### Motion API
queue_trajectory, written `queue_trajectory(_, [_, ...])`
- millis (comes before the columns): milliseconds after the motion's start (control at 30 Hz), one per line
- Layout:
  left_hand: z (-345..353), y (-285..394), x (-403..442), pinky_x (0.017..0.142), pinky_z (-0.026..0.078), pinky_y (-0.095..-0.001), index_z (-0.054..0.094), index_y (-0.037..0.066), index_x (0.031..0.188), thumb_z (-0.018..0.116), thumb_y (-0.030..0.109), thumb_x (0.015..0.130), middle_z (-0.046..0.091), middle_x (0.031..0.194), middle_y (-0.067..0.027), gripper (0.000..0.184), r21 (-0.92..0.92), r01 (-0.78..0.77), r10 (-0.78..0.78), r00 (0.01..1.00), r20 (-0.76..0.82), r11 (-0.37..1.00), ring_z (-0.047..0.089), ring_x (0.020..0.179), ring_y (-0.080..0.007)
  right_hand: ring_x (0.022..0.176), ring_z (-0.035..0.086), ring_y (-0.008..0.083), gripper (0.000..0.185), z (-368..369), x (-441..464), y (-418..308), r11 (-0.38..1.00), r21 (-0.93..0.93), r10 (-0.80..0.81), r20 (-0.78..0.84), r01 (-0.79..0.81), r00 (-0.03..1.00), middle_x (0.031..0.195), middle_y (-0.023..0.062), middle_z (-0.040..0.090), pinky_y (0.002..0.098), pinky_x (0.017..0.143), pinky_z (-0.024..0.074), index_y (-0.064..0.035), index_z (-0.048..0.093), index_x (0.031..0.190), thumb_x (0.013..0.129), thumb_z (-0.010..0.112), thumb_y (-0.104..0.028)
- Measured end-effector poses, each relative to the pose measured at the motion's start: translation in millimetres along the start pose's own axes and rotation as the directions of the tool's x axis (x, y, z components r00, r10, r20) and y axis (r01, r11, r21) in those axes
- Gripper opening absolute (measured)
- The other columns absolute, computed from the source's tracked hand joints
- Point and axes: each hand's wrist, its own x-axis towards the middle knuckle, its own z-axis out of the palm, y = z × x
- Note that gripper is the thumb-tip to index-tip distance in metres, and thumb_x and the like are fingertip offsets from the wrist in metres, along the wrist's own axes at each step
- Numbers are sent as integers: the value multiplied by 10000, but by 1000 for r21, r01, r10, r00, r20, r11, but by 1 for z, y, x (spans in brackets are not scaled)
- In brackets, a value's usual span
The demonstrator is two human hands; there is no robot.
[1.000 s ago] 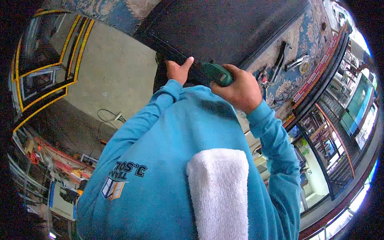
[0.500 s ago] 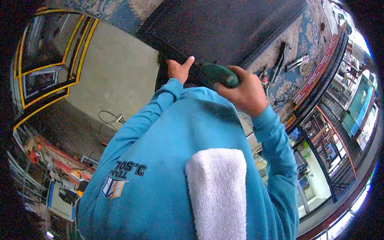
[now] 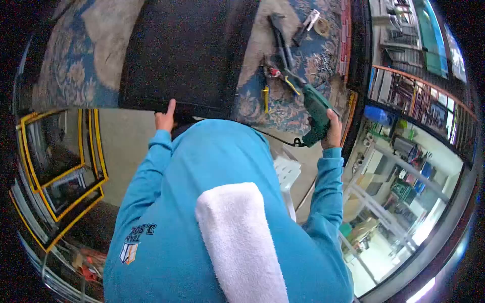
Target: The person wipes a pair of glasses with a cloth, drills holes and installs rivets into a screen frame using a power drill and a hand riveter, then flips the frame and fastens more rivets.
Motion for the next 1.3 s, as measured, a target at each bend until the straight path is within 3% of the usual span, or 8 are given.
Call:
queue_trajectory(167, [-22,-5,-6,593,560,-374,577,-153,1056,689,584,780,636,957,-199,795,-55,46,-37,989,143,997,664,846,-264,787,646,279,597,-64,26,82,875,484,112,-156,-23,981,1000,146,673,398,696,534,-28,608,1127,898,508,-570])
queue_trajectory(500, [-74,-38,-11,651,537,-379,585,3,1147,604,485,887,638,1095,-104,548,228,-19,-47,959,280,974,641,871,-236,928,640,322,759,-108,81,200,846,531,245,-313,-45,918,1089,161,652,459,795,517,-14,595,1176,836,520,-688])
queue_trajectory(600, [-86,-50,-28,669,539,-376,588,-5,1136,598,460,902,649,1076,-112,521,201,-10,-46,962,270,979,640,885,-229,1099,556,340,755,-108,77,189,971,-180,-10,-681,-155,732,1222,209,590,403,944,419,68,561,1237,894,499,-601])
queue_trajectory(800, [-96,-66,-42,743,518,-375,537,23,1229,559,417,937,619,1149,-108,490,50,73,-82,972,222,996,629,986,-238,980,564,364,585,-112,104,178,837,-523,-298,-685,-163,665,1067,245,593,454,856,442,45,594,1048,872,571,-512])
queue_trajectory(1000, [-97,-52,-68,773,507,-401,511,30,1261,541,411,947,587,1234,-114,494,-19,125,-119,977,175,992,616,1012,-264,1020,552,380,380,-64,177,91,478,-827,-739,-198,295,644,1058,204,586,438,903,446,-10,581,1135,846,614,-254])
queue_trajectory(1100, [-94,-44,-72,755,512,-379,520,41,1260,557,423,938,591,1231,-98,500,-91,163,-154,983,100,982,621,994,-250,1079,541,388,415,-55,263,90,456,-825,-679,-79,335,730,1139,213,580,430,936,447,-19,550,1211,842,611,-199])
queue_trajectory(1233, [-87,-33,-90,716,524,-327,538,50,1260,600,414,916,611,1191,-77,505,-186,92,-65,987,149,978,627,992,-212,1180,511,382,500,-53,325,70,253,-966,-106,37,63,994,1298,228,526,437,976,459,-25,436,1361,889,550,-142])
queue_trajectory(1300, [-84,-29,-93,723,524,-308,544,49,1258,612,400,911,615,1181,-76,498,-128,82,-68,992,111,988,628,986,-194,1048,597,398,392,-59,334,75,155,-943,-265,248,295,932,1117,208,638,469,894,482,-100,595,1203,815,612,-152])
